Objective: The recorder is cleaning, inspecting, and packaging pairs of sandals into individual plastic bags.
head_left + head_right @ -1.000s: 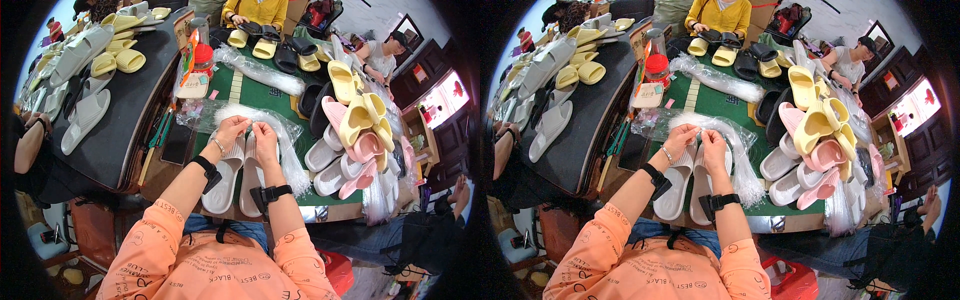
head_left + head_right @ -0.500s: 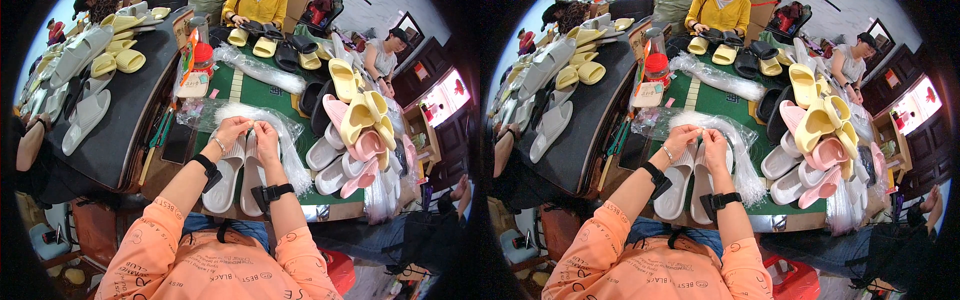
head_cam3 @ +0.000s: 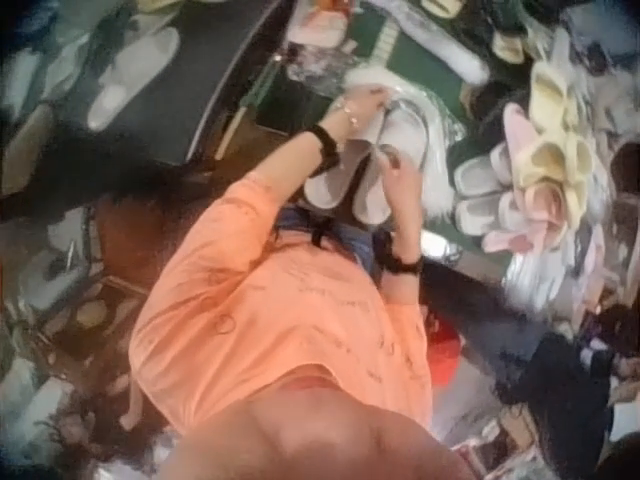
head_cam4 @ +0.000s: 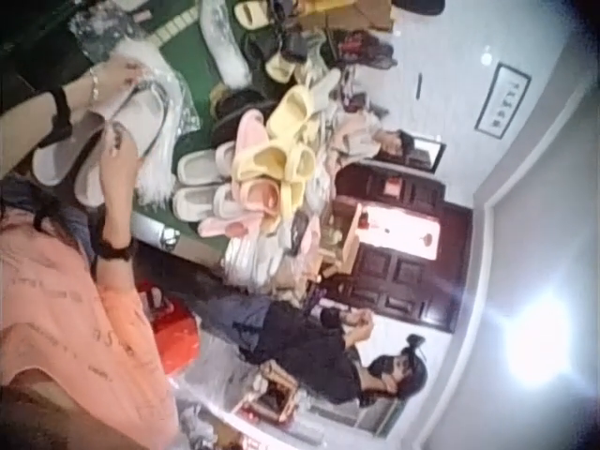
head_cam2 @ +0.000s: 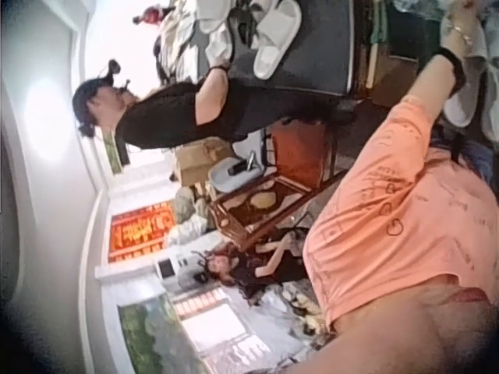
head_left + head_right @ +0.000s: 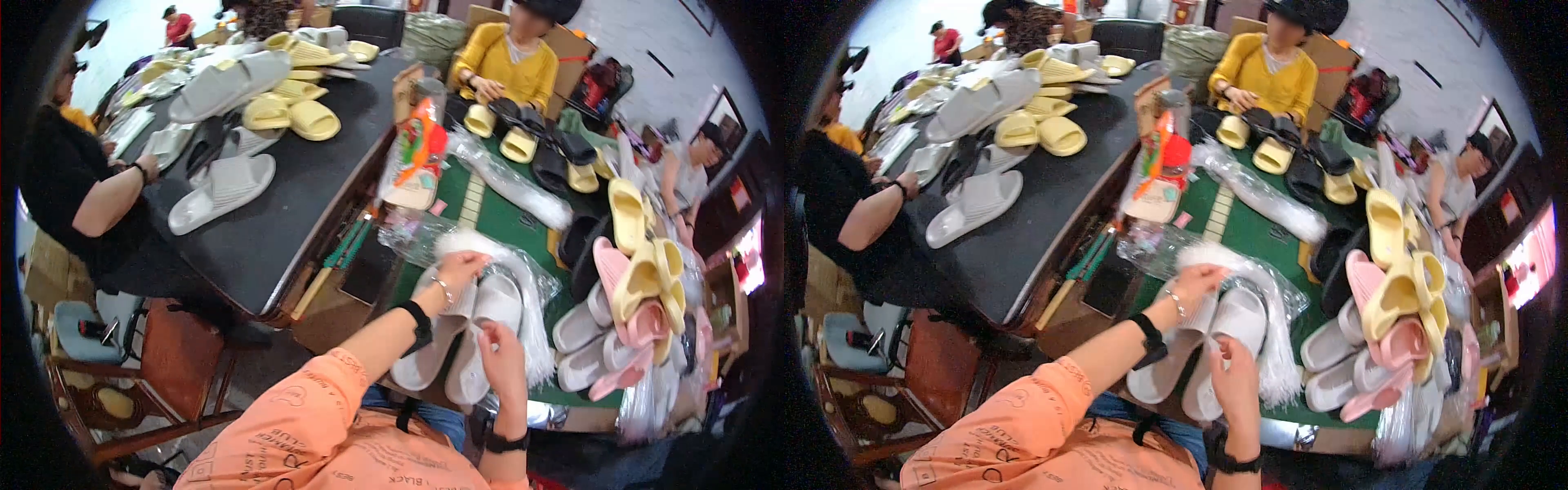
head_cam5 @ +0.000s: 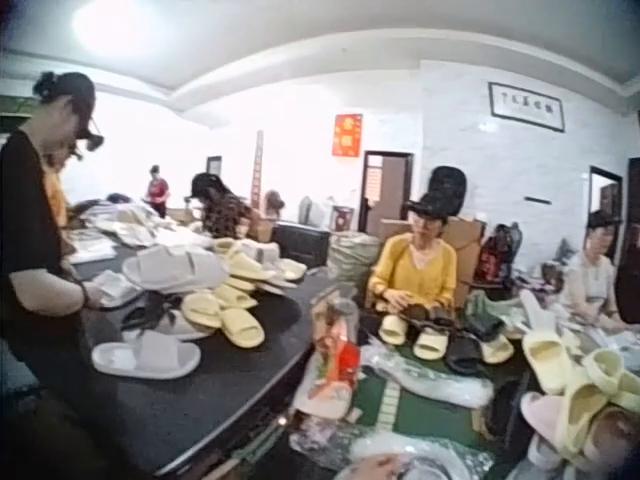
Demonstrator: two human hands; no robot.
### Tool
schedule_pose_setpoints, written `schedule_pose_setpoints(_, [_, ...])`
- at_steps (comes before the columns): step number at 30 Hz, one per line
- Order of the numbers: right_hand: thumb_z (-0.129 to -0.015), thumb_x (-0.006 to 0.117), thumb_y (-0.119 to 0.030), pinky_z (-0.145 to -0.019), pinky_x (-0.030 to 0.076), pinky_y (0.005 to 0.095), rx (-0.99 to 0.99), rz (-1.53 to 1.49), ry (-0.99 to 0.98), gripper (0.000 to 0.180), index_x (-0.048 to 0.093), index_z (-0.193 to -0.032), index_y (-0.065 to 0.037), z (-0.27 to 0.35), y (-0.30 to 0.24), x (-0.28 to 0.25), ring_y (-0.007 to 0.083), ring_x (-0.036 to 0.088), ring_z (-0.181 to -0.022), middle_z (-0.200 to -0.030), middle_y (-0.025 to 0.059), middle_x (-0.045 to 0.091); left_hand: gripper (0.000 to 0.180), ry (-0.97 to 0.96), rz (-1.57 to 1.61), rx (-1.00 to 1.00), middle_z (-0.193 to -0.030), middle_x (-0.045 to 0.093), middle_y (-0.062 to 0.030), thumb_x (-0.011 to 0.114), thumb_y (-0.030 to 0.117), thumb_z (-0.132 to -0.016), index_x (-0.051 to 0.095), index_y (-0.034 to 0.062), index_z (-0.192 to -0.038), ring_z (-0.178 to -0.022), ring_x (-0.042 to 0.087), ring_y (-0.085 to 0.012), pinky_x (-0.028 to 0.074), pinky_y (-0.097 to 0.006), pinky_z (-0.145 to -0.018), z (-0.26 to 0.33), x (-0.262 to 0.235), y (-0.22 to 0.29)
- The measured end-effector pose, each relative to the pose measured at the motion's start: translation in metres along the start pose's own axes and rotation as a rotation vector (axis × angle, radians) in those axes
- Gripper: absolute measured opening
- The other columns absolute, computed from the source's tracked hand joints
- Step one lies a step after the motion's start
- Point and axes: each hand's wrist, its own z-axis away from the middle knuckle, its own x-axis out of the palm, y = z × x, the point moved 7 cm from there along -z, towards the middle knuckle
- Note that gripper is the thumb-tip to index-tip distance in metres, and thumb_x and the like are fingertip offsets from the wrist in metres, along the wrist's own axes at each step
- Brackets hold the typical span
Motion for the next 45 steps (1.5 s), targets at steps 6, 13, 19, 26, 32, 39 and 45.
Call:
schedule_pose_setpoints(6, [-0.071,0.062,-0.023,-0.09,0.03,0.0465,-0.257,0.15,0.127,0.049,0.048,-0.112,-0.001,0.012,0.014,0.063,0.0456,0.036,-0.107,-0.118,0.0336,0.034,0.025,-0.125,-0.113,0.088,-0.079,0.06,-0.0018,0.059,0.021,-0.078,0.061,0.0013,-0.094,-0.067,0.049,-0.0065,0.041,-0.019,-0.064,0.004,0.024,0.016])
schedule_pose_setpoints(13, [-0.068,0.059,-0.013,-0.081,0.03,0.0486,-0.351,0.238,0.33,0.033,0.047,-0.094,0.003,0.042,-0.036,0.037,0.0387,0.039,-0.096,-0.103,0.0251,0.04,0.025,0.024,-0.148,0.371,-0.103,0.055,-0.0049,0.047,0.007,-0.083,0.054,0.0005,-0.105,-0.097,0.048,-0.0131,0.037,-0.025,-0.085,0.086,-0.031,0.127])
schedule_pose_setpoints(19, [-0.075,0.057,-0.027,-0.093,0.026,0.0478,-0.336,0.44,0.756,0.045,0.046,-0.102,0.007,0.034,-0.063,-0.143,0.0443,0.033,-0.108,-0.111,0.0302,0.039,0.02,0.18,-0.061,0.412,-0.084,0.055,-0.0015,0.045,0.007,-0.084,0.057,-0.0014,-0.099,-0.071,0.047,-0.0068,0.037,-0.02,-0.065,0.138,-0.076,0.161])
schedule_pose_setpoints(26, [-0.075,0.054,-0.034,-0.088,0.035,0.0394,-0.031,0.477,0.872,0.055,0.046,-0.108,0.009,-0.054,0.064,-0.402,0.0396,0.045,-0.1,-0.106,0.0284,0.048,0.018,0.194,-0.082,0.351,-0.073,0.052,0.0003,0.046,0.007,-0.084,0.058,-0.0013,-0.094,-0.065,0.045,-0.005,0.036,-0.017,-0.06,0.169,-0.111,0.162])
schedule_pose_setpoints(32, [-0.078,0.047,-0.036,-0.08,0.037,0.0382,0.211,0.496,0.428,0.043,0.053,-0.098,0.002,-0.092,0.186,-0.405,0.037,0.049,-0.095,-0.098,0.0259,0.052,0.018,0.257,-0.279,0.329,-0.072,0.052,0.0012,0.046,0.007,-0.083,0.058,-0.0012,-0.094,-0.064,0.044,-0.0037,0.036,-0.016,-0.057,0.183,-0.137,0.206])
schedule_pose_setpoints(39, [-0.081,0.045,-0.036,-0.086,0.035,0.0374,0.235,0.604,0.407,0.049,0.043,-0.113,0.001,-0.079,0.152,-0.413,0.0376,0.044,-0.103,-0.107,0.027,0.048,0.02,0.309,-0.329,0.254,-0.071,0.051,0.001,0.05,0.012,-0.079,0.057,0.0024,-0.095,-0.058,0.045,-0.0066,0.037,-0.019,-0.051,0.099,-0.207,0.248])
schedule_pose_setpoints(45, [-0.075,0.056,-0.017,-0.093,0.029,0.0413,-0.198,0.851,0.807,0.049,0.04,-0.118,-0.001,-0.006,0.021,-0.32,0.0336,0.037,-0.111,-0.119,0.0194,0.042,0.032,0.91,-0.109,0.0,-0.093,0.05,-0.0127,0.054,0.013,-0.075,0.048,0.0007,-0.104,-0.076,0.052,-0.0229,0.049,-0.032,-0.062,0.002,-0.317,0.255])
